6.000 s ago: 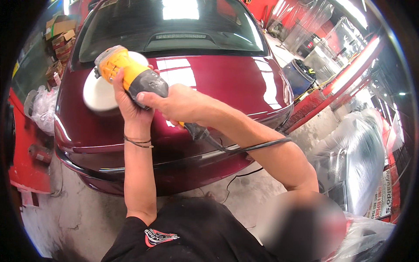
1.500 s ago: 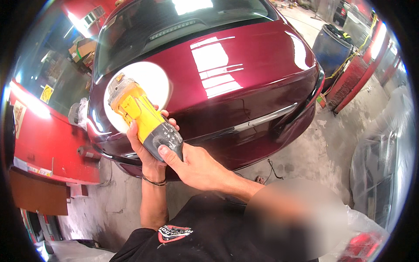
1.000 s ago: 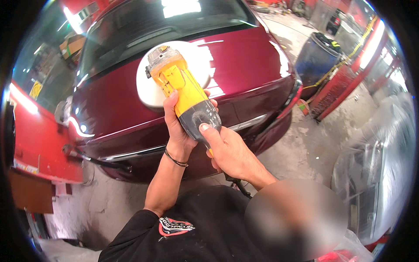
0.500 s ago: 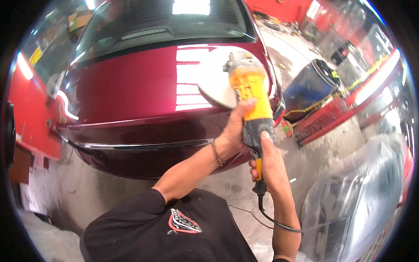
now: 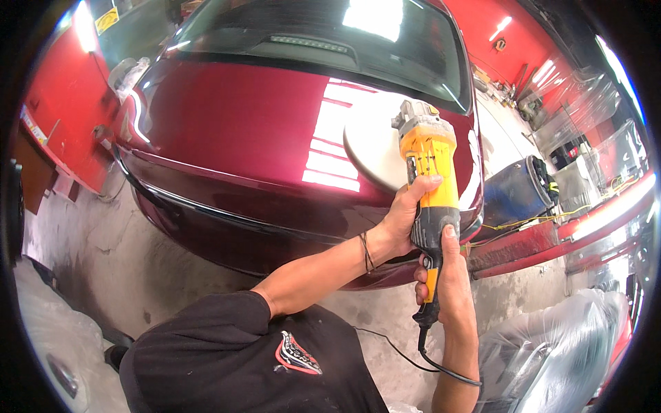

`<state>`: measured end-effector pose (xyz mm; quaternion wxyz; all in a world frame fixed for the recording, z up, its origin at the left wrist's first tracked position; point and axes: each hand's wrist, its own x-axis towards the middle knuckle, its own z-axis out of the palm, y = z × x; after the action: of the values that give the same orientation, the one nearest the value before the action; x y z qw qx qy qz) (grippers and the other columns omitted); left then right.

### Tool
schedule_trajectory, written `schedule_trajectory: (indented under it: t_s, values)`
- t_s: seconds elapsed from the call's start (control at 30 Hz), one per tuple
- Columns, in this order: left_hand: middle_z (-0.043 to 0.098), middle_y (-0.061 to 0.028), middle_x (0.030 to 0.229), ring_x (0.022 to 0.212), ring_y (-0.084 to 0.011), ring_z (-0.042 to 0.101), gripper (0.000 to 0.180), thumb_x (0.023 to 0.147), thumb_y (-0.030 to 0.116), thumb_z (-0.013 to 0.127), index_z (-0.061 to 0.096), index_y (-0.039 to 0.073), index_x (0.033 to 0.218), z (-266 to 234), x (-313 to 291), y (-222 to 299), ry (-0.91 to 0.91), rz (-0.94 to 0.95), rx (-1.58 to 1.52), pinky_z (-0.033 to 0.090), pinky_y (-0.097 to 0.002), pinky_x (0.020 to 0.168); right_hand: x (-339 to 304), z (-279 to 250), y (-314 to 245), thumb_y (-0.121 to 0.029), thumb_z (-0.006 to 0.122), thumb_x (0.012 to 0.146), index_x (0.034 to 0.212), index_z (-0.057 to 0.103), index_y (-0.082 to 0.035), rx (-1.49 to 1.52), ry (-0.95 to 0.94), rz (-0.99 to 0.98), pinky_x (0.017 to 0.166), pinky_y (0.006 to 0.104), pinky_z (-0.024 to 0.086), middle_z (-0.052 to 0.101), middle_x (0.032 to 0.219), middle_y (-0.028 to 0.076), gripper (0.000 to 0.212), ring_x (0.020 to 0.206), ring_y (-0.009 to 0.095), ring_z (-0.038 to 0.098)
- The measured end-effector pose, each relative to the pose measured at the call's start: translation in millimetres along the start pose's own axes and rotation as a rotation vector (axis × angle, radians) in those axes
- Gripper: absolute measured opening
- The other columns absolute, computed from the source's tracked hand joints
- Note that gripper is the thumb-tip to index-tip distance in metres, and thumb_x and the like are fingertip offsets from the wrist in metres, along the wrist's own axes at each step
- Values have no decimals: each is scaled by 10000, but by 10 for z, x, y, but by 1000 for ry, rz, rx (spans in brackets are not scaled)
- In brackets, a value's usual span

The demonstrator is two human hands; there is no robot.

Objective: The person uses a yellow orbital polisher with a white pad to buff the rear trunk and bumper of a maroon car. They pause to apply a white polishing compound from a bottle onto the surface, then resume polishing with the machine.

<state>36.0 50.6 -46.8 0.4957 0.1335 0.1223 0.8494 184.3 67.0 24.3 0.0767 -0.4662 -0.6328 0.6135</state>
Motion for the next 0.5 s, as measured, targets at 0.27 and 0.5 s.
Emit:
schedule_trajectory:
  t_s: [0.27, 0.5]
  values:
    - [711, -101, 991, 812, -199, 746, 529, 988, 456, 742, 613, 32, 1276, 166, -284, 153, 7, 46, 3, 651, -358, 741, -324, 74, -70, -843, 524, 994, 951, 620, -103, 7, -29, -31, 426, 286, 422, 540, 640, 5, 747, 434, 122, 490]
    - [755, -125, 1041, 919, -250, 784, 585, 996, 548, 697, 643, 29, 1260, 143, -697, 812, 9, 125, 21, 665, -413, 831, -643, 602, -342, -798, 531, 1012, 953, 625, -90, -28, -244, -117, 445, 286, 429, 564, 681, 14, 716, 465, 134, 504]
